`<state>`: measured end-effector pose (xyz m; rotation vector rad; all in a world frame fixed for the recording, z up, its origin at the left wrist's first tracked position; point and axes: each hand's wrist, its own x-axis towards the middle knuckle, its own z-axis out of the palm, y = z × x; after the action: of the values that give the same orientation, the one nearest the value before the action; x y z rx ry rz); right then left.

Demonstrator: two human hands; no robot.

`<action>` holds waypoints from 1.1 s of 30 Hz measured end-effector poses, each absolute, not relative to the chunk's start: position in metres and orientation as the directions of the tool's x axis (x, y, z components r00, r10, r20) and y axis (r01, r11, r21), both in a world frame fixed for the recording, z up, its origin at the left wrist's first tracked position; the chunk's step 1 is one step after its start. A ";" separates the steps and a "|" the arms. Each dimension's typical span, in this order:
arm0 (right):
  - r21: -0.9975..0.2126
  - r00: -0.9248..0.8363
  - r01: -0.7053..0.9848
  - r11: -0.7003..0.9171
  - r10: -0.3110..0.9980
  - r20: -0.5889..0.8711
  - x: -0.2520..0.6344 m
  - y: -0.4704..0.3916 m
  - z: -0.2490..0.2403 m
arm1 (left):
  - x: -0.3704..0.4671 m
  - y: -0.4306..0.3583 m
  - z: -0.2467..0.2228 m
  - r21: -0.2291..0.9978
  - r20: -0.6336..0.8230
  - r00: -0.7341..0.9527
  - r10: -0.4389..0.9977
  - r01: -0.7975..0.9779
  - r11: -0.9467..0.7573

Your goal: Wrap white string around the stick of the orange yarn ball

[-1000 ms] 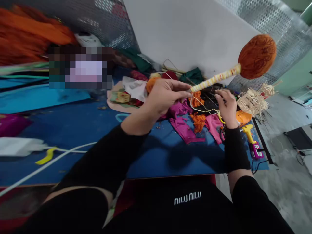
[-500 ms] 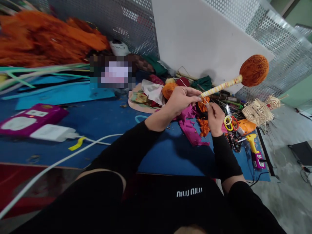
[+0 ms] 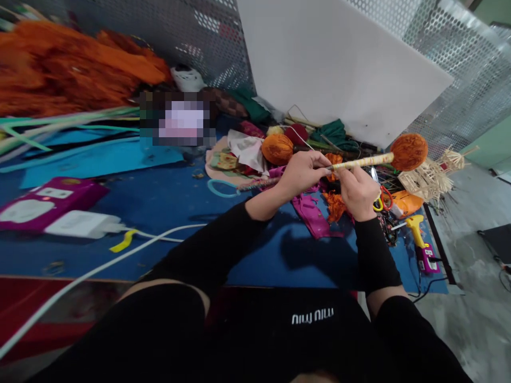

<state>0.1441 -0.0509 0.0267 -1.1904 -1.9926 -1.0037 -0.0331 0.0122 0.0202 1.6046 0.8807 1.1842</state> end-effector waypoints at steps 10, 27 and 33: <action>0.001 -0.277 0.930 0.366 0.701 0.658 0.162 -0.042 0.035 | -0.033 -0.012 0.031 0.763 0.367 0.393 0.843 0.391 -0.515; -0.292 -0.195 0.905 0.310 0.911 0.364 0.170 -0.046 0.051 | -0.036 -0.020 0.024 0.417 0.452 0.557 0.697 0.558 -0.717; -0.314 -0.174 0.903 0.294 0.918 0.357 0.165 -0.048 0.052 | -0.038 -0.016 0.020 0.401 0.493 0.581 0.647 0.508 -0.762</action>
<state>0.1653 -0.0480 0.0524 -1.6221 -2.0918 0.0419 -0.0379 -0.0160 0.0197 2.5959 0.9622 0.9405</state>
